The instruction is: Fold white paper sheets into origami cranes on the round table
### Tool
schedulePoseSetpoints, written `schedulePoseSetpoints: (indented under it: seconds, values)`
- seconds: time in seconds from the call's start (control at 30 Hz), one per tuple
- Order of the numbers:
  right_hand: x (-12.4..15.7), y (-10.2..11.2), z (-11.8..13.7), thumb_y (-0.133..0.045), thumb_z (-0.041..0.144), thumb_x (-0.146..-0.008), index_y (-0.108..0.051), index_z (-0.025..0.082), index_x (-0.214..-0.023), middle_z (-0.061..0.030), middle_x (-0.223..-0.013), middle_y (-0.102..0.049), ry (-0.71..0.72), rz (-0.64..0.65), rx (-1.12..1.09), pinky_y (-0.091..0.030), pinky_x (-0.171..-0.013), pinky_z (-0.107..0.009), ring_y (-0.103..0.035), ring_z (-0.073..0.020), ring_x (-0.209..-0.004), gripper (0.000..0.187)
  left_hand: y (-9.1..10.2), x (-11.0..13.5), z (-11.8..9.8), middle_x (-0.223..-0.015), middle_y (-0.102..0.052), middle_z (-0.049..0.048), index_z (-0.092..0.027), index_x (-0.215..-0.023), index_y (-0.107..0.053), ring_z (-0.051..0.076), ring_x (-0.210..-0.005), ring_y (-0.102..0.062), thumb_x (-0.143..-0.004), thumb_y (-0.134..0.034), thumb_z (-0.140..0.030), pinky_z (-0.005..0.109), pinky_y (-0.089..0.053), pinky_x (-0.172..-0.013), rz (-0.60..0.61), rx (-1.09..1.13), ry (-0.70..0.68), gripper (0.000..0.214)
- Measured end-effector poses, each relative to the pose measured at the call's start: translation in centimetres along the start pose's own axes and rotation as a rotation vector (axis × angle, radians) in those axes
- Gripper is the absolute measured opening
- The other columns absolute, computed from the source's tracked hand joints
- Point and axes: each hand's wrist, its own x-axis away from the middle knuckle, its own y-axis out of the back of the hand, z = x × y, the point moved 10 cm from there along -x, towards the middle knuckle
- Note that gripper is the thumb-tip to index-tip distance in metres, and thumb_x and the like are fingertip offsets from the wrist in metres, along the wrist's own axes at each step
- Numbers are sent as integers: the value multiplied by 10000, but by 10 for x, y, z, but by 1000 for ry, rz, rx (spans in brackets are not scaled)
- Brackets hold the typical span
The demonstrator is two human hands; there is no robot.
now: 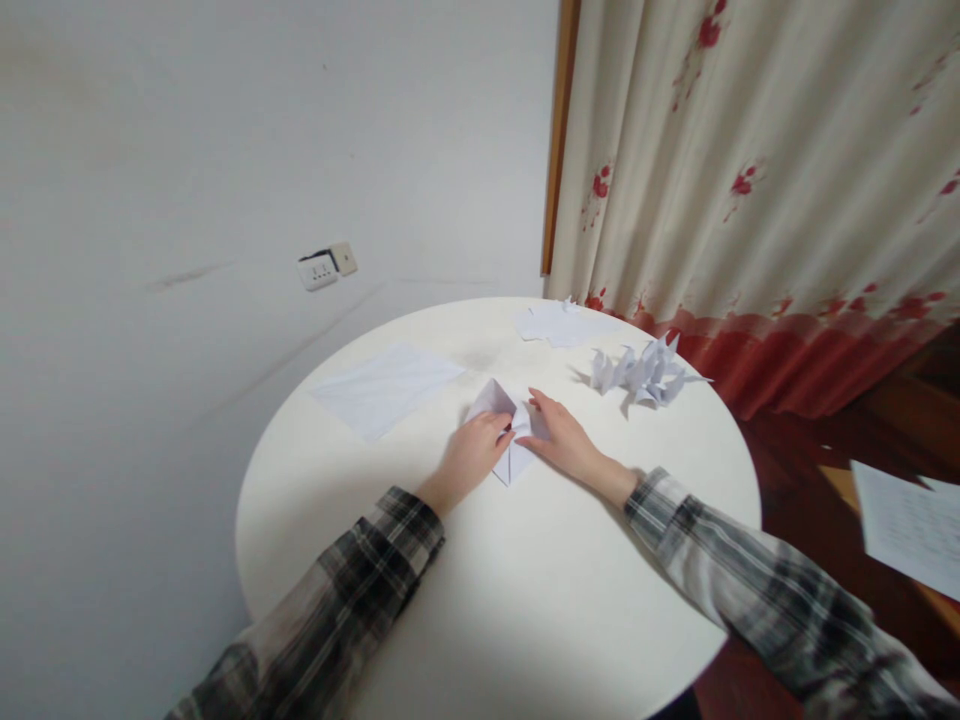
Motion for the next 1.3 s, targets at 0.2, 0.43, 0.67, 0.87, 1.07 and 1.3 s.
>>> schedulePoseSetpoints:
  seconds: [0.2,0.43,0.67,0.87,1.07,1.3]
  values:
    - [-1,-6,2,-647,276,-721,-410,135,-1229,-136,-1145,-554,-10,59,52,-405,-918,-400,-504,-243,-1061,578,1,0,-2,-919,-635,52,-185,-938,-574,182,-886,-575,-870,-412,-278,274,-430,-766,12,-8,-3,200]
    - [-3,-6,4,-652,269,-721,-491,130,-1139,-121,-1089,-589,12,82,56,-417,-891,-370,-525,-231,-1023,468,6,1,-2,-882,-632,48,-194,-911,-585,177,-855,-574,-867,-419,-306,258,-422,-725,0,-47,34,205]
    - [-4,-6,6,-663,271,-714,-530,114,-1097,-128,-1063,-607,22,83,48,-424,-877,-368,-531,-235,-998,435,8,3,-1,-868,-626,44,-196,-865,-583,174,-833,-575,-858,-429,-316,251,-421,-699,-28,-60,63,195]
    - [-4,-3,8,-672,282,-708,-541,125,-1095,-111,-1070,-613,27,81,20,-425,-881,-352,-540,-220,-983,437,10,3,-1,-860,-634,39,-197,-847,-578,175,-839,-579,-842,-446,-299,253,-426,-703,-61,-56,68,168]
    - [-3,-2,10,-665,311,-714,-552,147,-1083,-98,-1052,-619,49,69,24,-431,-869,-344,-551,-209,-969,419,10,3,3,-896,-649,49,-189,-864,-595,176,-849,-591,-836,-454,-307,253,-434,-698,-49,-62,129,186]
    - [-3,-2,16,-654,303,-723,-551,156,-1086,-92,-1052,-617,58,92,14,-422,-879,-347,-543,-202,-979,405,7,4,11,-933,-664,72,-160,-938,-613,195,-864,-605,-829,-473,-330,266,-446,-701,-22,-79,211,245]
